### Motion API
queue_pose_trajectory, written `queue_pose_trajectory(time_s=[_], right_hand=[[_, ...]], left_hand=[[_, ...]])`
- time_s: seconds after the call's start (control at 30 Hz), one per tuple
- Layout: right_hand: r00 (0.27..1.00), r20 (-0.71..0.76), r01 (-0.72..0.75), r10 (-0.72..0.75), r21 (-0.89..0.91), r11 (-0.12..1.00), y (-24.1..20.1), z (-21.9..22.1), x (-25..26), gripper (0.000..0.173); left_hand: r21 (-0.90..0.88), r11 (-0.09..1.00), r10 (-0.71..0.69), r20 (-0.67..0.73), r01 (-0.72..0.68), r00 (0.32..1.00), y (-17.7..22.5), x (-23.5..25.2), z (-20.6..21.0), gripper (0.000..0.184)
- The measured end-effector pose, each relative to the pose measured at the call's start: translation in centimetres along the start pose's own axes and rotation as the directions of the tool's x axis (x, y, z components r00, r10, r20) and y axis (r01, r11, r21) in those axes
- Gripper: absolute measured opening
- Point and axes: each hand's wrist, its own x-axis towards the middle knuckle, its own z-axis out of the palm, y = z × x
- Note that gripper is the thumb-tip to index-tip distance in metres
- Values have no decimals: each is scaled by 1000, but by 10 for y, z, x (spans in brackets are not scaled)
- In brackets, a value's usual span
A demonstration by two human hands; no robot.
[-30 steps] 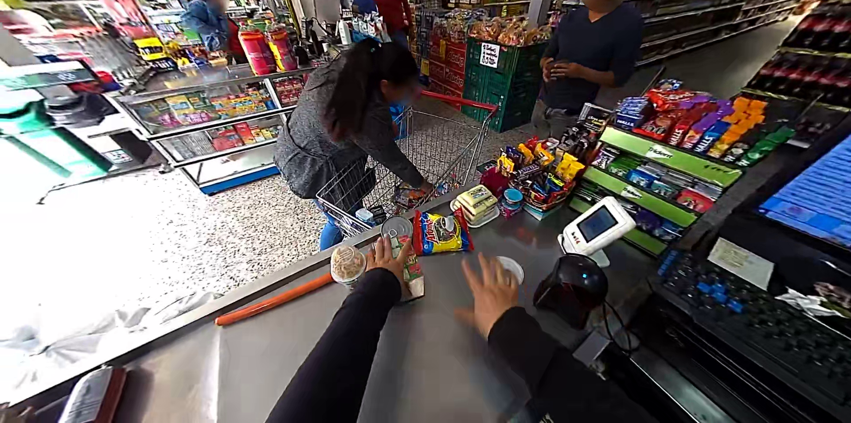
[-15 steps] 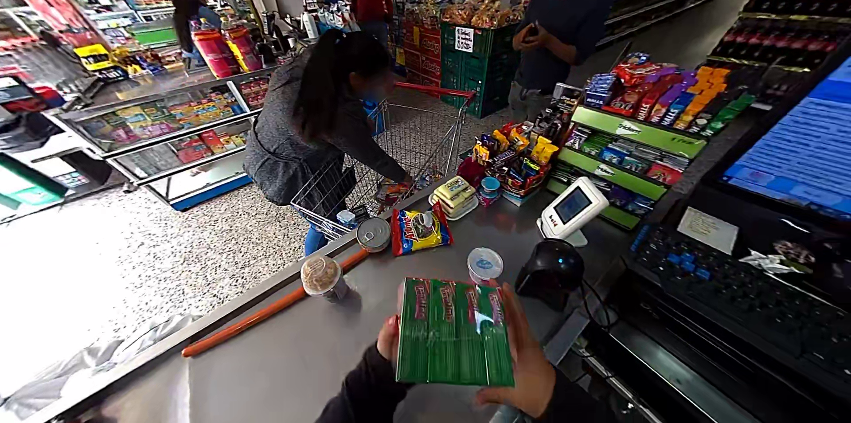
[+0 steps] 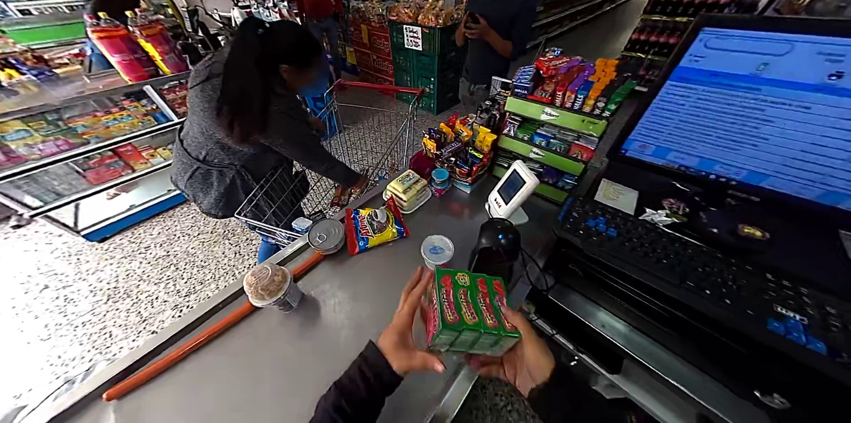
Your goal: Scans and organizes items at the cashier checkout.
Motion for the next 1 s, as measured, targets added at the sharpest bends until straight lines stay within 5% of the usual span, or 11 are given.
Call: queue_pose_trajectory(time_s=[0.1,0.2,0.27,0.33,0.4,0.47,0.63,0.73,0.83,0.93,1.0], right_hand=[[970,159,-168,181,-94,981,0,-18,1,92],[980,60,197,-188,-370,908,0,-46,-2,72],[815,222,570,-536,-474,671,2,-73,4,116],[605,439,789,-664,-440,429,-4,-85,5,146],[499,551,825,-669,-538,173,-3,-85,-3,150],[494,486,750,-721,-658,70,6,-78,-5,141],[717,171,689,-676,-317,651,19,-76,7,123],[879,64,476,-473,-48,878,23,-74,6,115],[978,-15,210,-209,64,976,16,-59,6,51],[983,-184,8,-12,-22,1000,5,-48,17,71],[928,-277,167,-248,-286,944,4,-56,10,61]], left_hand=[[-78,989,-117,121,127,986,9,13,1,131],[-234,865,-423,140,445,895,22,21,10,117],[-341,703,-604,178,624,777,32,22,19,99],[-374,582,-705,209,722,677,43,27,29,70],[-363,477,-800,200,801,567,55,33,39,55],[-347,383,-861,203,856,467,59,39,45,68],[-114,562,-795,199,820,573,64,37,34,70],[-24,796,-583,239,605,777,45,27,25,76],[-71,907,-386,255,415,886,15,29,32,117],[-204,834,-481,189,513,856,1,43,52,97],[-188,804,-538,171,564,825,-4,59,62,64]])
